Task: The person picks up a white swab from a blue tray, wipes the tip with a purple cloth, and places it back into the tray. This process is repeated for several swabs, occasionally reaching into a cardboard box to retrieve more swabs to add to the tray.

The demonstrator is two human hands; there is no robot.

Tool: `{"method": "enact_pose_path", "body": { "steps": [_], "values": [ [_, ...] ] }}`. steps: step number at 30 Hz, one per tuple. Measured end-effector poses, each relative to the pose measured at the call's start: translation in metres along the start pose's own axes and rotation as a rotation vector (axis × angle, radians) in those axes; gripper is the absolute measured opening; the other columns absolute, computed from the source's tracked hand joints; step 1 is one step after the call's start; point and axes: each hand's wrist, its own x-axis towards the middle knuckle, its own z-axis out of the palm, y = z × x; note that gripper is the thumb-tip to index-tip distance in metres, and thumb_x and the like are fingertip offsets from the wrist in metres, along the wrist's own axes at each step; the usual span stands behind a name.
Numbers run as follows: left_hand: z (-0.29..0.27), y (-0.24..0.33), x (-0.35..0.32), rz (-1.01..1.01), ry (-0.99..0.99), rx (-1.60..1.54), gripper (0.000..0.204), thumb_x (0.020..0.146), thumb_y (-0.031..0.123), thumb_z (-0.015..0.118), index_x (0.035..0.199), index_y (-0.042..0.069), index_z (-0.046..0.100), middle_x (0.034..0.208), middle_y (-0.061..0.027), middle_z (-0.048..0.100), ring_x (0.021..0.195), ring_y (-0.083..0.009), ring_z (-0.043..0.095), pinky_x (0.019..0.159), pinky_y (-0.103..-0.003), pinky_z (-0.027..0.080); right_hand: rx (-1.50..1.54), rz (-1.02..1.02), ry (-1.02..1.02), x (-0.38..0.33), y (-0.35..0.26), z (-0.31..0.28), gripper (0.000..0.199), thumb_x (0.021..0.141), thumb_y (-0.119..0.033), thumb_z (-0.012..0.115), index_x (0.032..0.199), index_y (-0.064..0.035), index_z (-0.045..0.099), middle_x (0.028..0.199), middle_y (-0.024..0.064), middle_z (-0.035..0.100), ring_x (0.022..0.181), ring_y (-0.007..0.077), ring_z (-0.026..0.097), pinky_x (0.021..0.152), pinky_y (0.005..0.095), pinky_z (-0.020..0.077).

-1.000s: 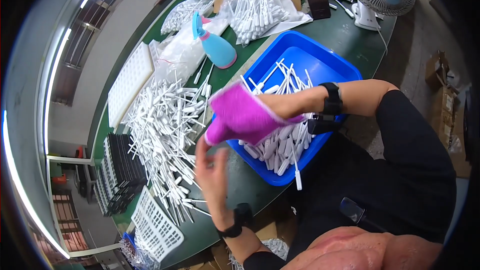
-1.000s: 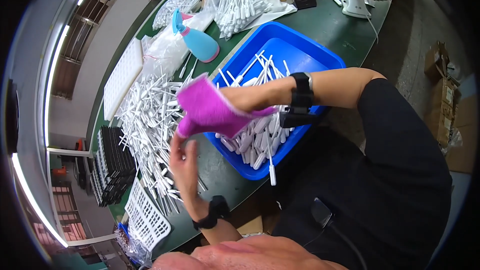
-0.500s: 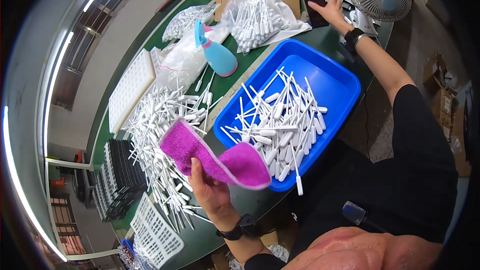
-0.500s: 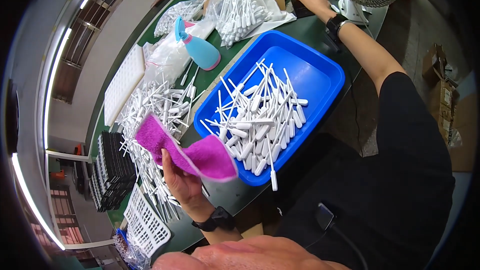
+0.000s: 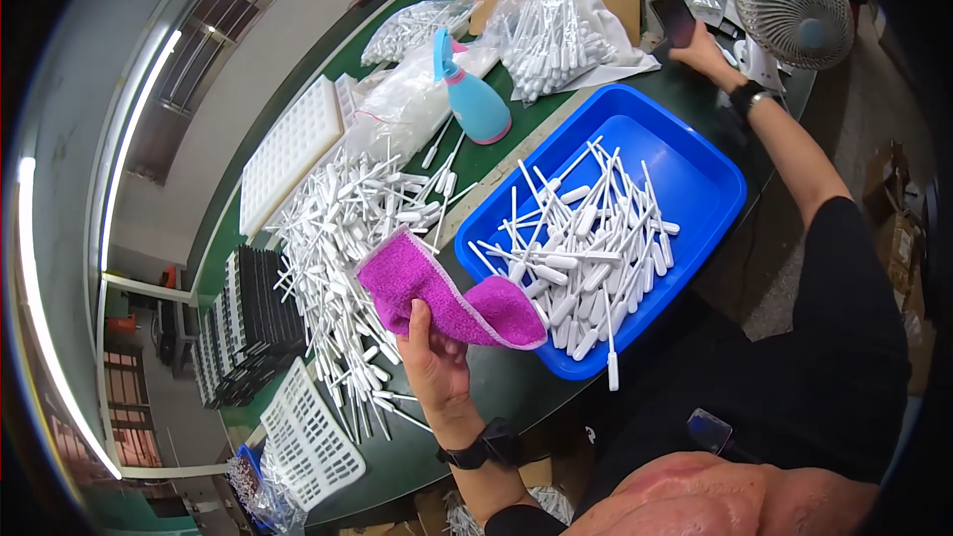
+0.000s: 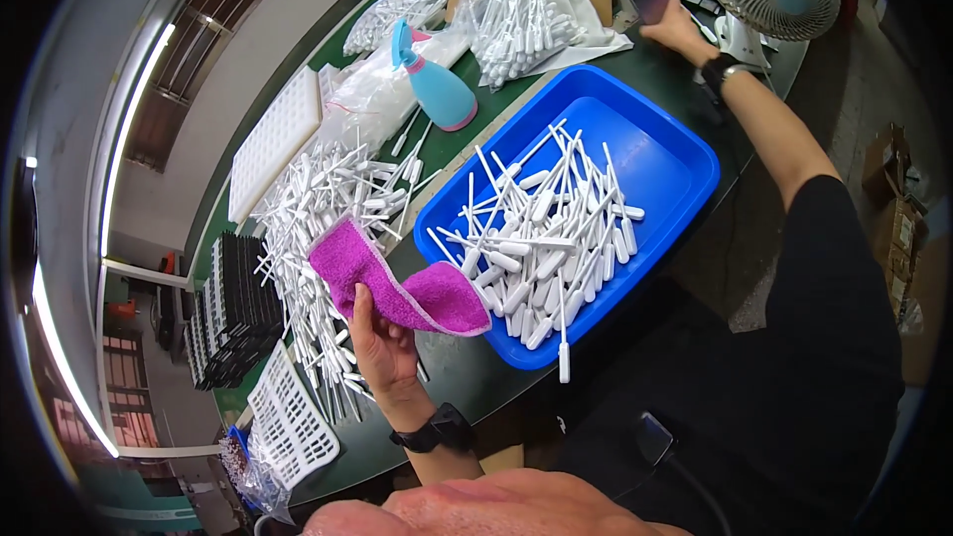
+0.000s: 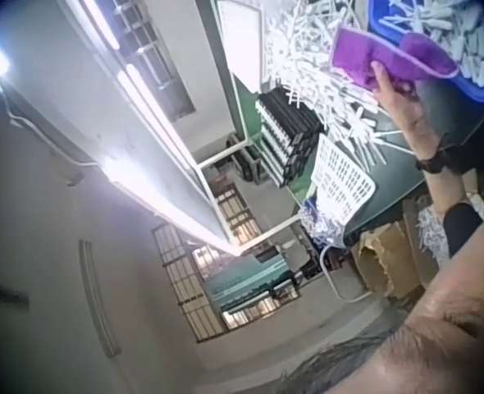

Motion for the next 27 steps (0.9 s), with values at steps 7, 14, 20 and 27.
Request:
{"method": "enact_pose_path", "body": {
  "steps": [7, 14, 20, 27],
  "values": [
    [-0.008, 0.003, 0.007, 0.011, -0.026, 0.012, 0.016, 0.09, 0.025, 0.062, 0.084, 0.013, 0.053, 0.06, 0.0058, 0.046, 0.043, -0.0043, 0.039, 0.037, -0.019, 0.027, -0.305, 0.055, -0.259, 0.0, 0.022, -0.012, 0.081, 0.062, -0.035, 0.077, 0.126, 0.0015, 0.043, 0.115, 0.025, 0.058, 0.107, 0.0383, 0.057, 0.091, 0.0419, 0.0468],
    [0.002, 0.003, 0.005, -0.046, -0.134, 0.041, 0.019, 0.09, 0.026, 0.061, 0.086, 0.009, 0.053, 0.061, 0.0038, 0.048, 0.045, -0.0072, 0.044, 0.038, -0.019, 0.028, -0.13, -0.515, 0.1, -0.022, -0.007, -0.023, 0.064, 0.085, -0.031, 0.066, 0.135, -0.001, 0.043, 0.125, 0.0188, 0.054, 0.117, 0.0274, 0.052, 0.102, 0.0326, 0.0376],
    [0.034, 0.011, -0.008, -0.102, -0.345, 0.055, 0.024, 0.094, 0.024, 0.056, 0.105, 0.003, 0.051, 0.07, -0.0023, 0.058, 0.05, -0.0104, 0.053, 0.038, -0.021, 0.033, 0.966, -0.338, -1.296, -0.191, -0.219, -0.074, 0.04, 0.098, -0.028, 0.048, 0.128, -0.0025, 0.052, 0.121, 0.009, 0.06, 0.109, 0.0157, 0.057, 0.097, 0.0306, 0.0428],
    [0.039, -0.007, 0.005, 0.125, -0.331, 0.363, 0.023, 0.096, 0.022, 0.052, 0.105, 0.001, 0.055, 0.073, -0.0048, 0.061, 0.046, -0.0102, 0.053, 0.036, -0.022, 0.034, 1.166, 0.172, -1.651, -0.255, -0.249, -0.042, 0.046, 0.097, -0.038, 0.048, 0.125, -0.003, 0.053, 0.116, 0.0104, 0.061, 0.103, 0.0186, 0.059, 0.093, 0.0366, 0.0466]
  ]
}}
